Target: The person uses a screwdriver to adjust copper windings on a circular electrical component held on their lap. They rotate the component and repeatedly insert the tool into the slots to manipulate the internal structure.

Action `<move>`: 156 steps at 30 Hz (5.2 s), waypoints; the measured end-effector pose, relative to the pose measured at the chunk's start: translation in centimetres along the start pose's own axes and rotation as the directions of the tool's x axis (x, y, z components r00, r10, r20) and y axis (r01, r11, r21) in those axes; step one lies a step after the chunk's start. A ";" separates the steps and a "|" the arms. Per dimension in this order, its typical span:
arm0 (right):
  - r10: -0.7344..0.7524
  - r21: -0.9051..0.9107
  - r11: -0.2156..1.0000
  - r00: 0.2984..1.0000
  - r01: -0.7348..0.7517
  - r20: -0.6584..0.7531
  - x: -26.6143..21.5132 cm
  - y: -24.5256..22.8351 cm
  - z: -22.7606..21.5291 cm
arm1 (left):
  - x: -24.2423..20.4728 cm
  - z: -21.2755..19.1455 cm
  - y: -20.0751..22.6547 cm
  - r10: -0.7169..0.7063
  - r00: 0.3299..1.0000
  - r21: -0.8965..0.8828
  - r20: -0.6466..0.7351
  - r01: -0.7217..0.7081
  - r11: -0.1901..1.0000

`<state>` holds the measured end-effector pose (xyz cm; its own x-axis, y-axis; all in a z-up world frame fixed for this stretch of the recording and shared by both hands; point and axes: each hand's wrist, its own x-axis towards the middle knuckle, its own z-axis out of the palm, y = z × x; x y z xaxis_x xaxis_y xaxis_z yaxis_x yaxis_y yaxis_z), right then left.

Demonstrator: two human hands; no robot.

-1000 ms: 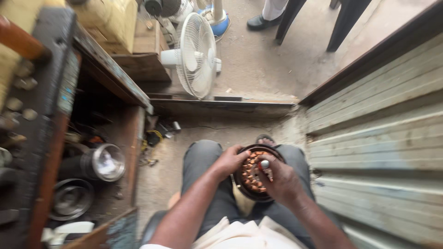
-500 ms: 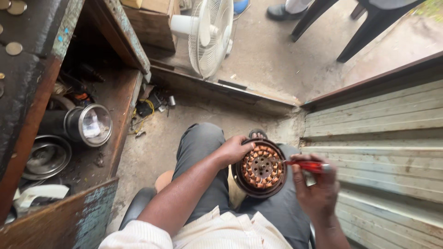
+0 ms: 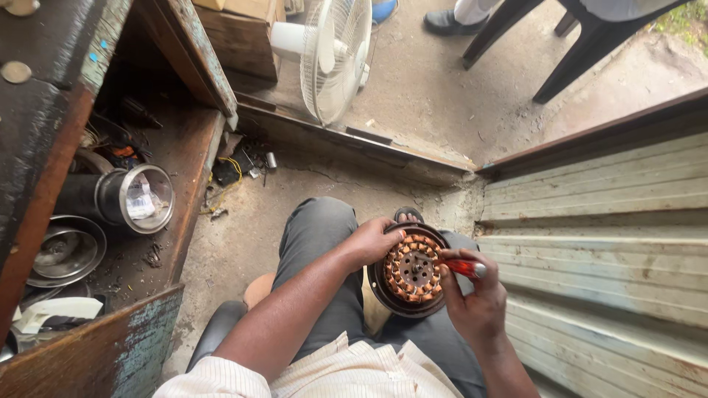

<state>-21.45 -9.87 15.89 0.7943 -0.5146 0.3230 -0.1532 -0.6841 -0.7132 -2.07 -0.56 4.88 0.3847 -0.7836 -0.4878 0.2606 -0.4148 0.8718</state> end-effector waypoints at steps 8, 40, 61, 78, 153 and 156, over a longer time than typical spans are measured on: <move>0.002 -0.062 0.998 0.999 0.001 0.043 0.5 -1.0 1.2 | -0.2 0.0 -0.3 -0.021 1.000 0.039 -0.014 0.022 0.999; -0.304 -0.003 0.953 0.953 0.304 0.011 0.9 -0.3 0.1 | -0.8 -0.3 0.1 -0.049 0.999 -0.036 0.023 0.050 0.998; -0.334 -0.272 0.914 0.939 0.302 -0.083 2.1 -0.6 0.5 | -1.2 -0.2 1.3 -0.083 0.996 -0.009 0.016 0.083 0.997; -0.304 -0.284 0.915 0.953 0.287 -0.015 1.1 -0.9 -0.2 | -0.2 -0.2 -0.4 -0.030 1.000 0.006 -0.009 0.030 1.000; -0.273 -0.076 0.957 0.959 0.279 0.080 -1.6 1.4 -0.5 | 0.1 -1.0 -1.4 -0.020 0.997 0.154 -0.070 0.031 0.988; -0.349 -0.191 0.918 0.937 0.348 0.027 -0.7 1.3 0.2 | 1.2 -0.7 -1.9 -0.068 0.997 -0.135 0.032 0.072 0.988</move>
<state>-22.10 -10.28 14.61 0.8130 -0.2292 0.5352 0.0231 -0.9058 -0.4231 -1.51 -0.35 2.61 0.3375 -0.7681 -0.5442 0.4043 -0.4038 0.8207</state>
